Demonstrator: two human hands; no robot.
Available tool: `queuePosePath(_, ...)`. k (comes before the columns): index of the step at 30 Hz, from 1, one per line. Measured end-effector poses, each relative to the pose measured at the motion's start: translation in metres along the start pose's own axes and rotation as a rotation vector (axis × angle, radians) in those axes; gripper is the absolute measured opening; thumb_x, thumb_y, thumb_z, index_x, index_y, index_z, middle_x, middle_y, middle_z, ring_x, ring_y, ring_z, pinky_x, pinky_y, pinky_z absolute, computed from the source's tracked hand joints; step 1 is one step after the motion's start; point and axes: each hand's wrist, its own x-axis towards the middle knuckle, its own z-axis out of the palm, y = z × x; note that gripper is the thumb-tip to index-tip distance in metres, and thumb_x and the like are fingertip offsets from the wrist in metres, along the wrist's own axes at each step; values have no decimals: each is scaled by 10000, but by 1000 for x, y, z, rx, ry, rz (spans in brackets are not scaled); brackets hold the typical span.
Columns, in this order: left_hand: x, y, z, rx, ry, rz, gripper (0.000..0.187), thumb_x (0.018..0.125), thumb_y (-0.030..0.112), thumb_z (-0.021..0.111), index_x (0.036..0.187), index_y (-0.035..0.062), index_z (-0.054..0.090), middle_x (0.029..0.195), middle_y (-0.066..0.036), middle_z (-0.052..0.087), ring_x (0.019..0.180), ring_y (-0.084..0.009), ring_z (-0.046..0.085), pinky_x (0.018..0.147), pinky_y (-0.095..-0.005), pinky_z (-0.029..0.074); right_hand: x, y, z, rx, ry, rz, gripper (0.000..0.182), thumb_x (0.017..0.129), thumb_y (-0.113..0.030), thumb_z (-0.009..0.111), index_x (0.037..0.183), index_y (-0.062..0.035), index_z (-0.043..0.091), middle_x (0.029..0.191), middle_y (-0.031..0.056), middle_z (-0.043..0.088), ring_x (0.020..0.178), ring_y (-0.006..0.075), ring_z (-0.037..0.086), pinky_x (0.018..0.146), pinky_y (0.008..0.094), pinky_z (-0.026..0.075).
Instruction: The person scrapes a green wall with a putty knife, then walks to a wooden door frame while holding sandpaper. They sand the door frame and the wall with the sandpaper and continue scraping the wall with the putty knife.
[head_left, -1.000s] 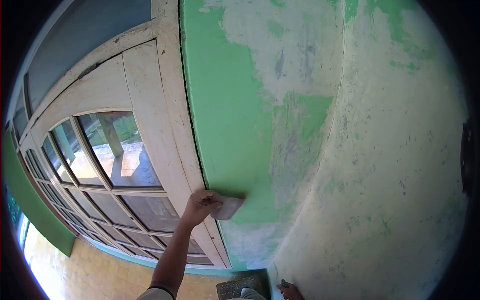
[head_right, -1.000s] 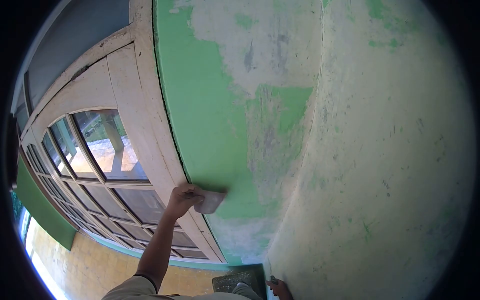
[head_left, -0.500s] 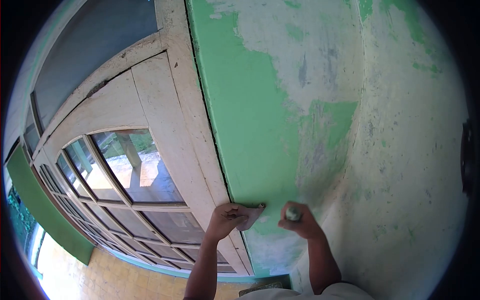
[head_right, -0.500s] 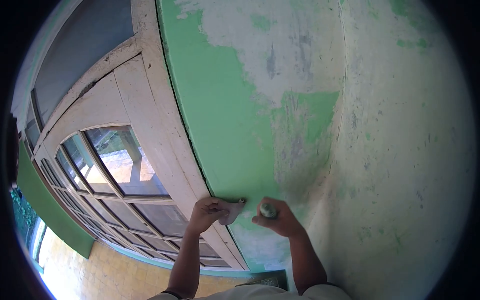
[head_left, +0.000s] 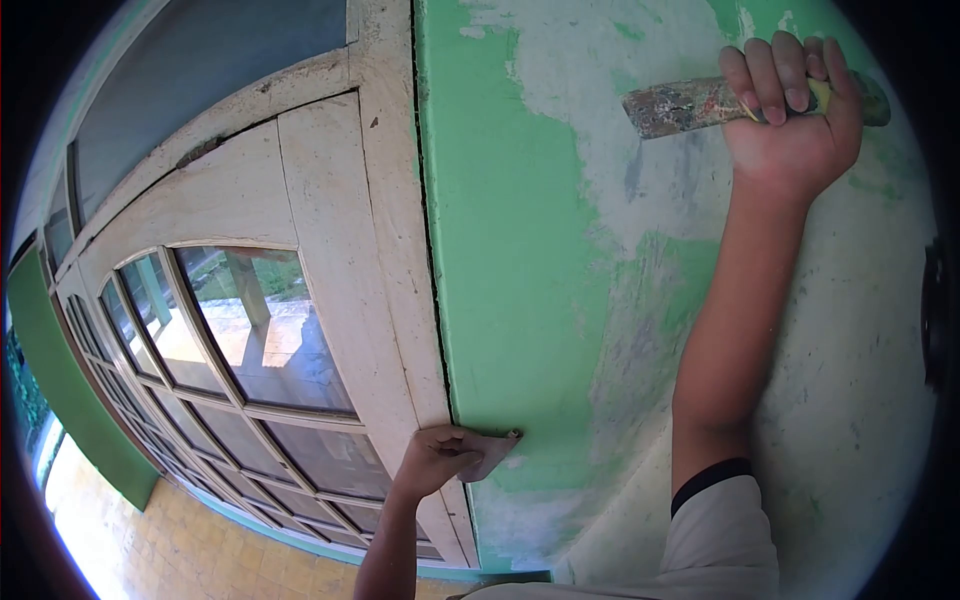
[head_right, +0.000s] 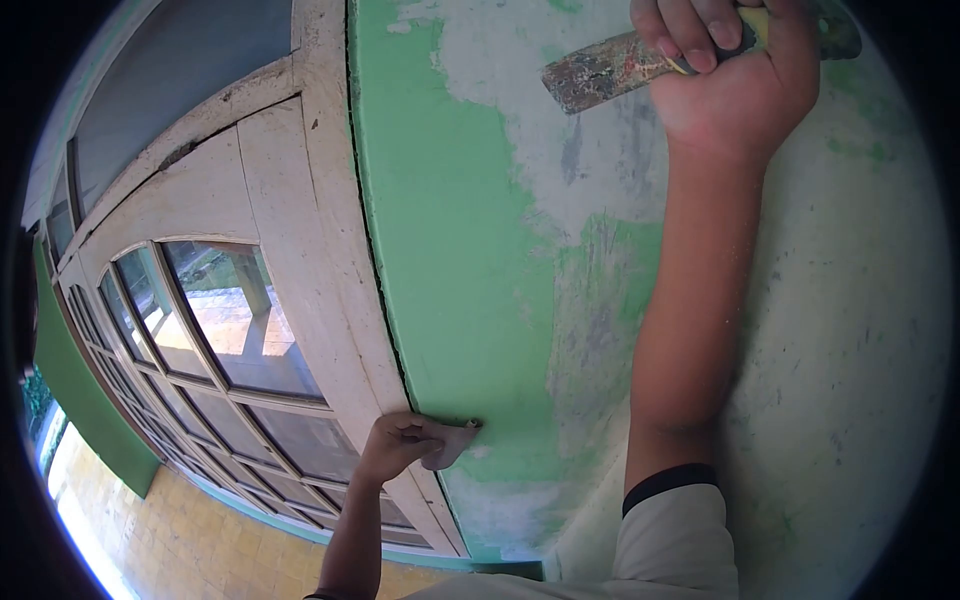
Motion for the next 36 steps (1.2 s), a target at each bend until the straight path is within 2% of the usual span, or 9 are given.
queuePosePath(6,0,0,1,34,20,3,217,707,-61,696,917,-53,639,805,-70,666,774,-127,639,688,-251,517,-6,35,12,-93,118,92,215,861,-170,485,654,-151,427,511,-54,299,417,77,234,485,253,249)
queuePosePath(11,1,-7,-2,-28,0,27,226,709,-60,694,927,-55,636,828,-79,667,779,-132,640,688,-254,519,-6,9,-2,77,29,-69,207,854,-180,498,658,-152,437,510,-55,289,414,75,220,472,262,238)
queuePosePath(13,1,-6,-1,-35,-10,31,229,711,-60,693,932,-56,634,837,-83,668,782,-134,640,689,-256,521,-13,40,7,43,150,-30,195,854,-181,495,667,-158,447,509,-55,288,413,73,228,462,261,239)
queuePosePath(15,0,-3,-2,12,-12,29,229,729,-25,683,948,-61,630,837,-96,672,775,-122,635,676,-246,508,-16,58,15,5,203,178,198,858,-185,485,666,-172,439,509,-62,288,409,69,230,460,256,245)
queuePosePath(21,1,-10,-4,-59,-34,40,224,732,-20,681,946,-61,629,848,-98,674,783,-121,634,684,-249,509,-4,17,23,106,-96,-89,192,868,-169,458,680,-144,428,511,-53,293,407,77,235,466,254,254)
queuePosePath(23,1,-11,-5,-47,-37,41,229,729,-19,683,947,-62,628,848,-98,674,786,-123,635,686,-251,510,0,52,28,-145,107,71,198,866,-171,452,671,-155,421,513,-60,305,412,66,240,464,252,254)
queuePosePath(27,0,-7,-5,13,-22,37,239,721,-19,687,948,-65,627,845,-97,673,792,-128,637,692,-254,512,4,43,38,-164,113,93,208,857,-165,461,656,-156,411,516,-63,304,417,68,239,464,253,249)
queuePosePath(29,1,-9,-5,-31,-25,35,238,719,-19,688,945,-65,628,844,-96,673,792,-127,637,690,-253,511,8,27,29,9,-60,-9,203,844,-154,483,654,-148,413,516,-58,292,420,78,236,468,257,241)
queuePosePath(36,1,-7,-4,-32,-25,48,226,721,-57,682,943,-59,638,840,-79,674,789,-129,644,683,-252,519,-2,61,34,-17,129,138,169,848,-154,491,683,-147,453,519,-57,288,423,82,230,474,260,250)
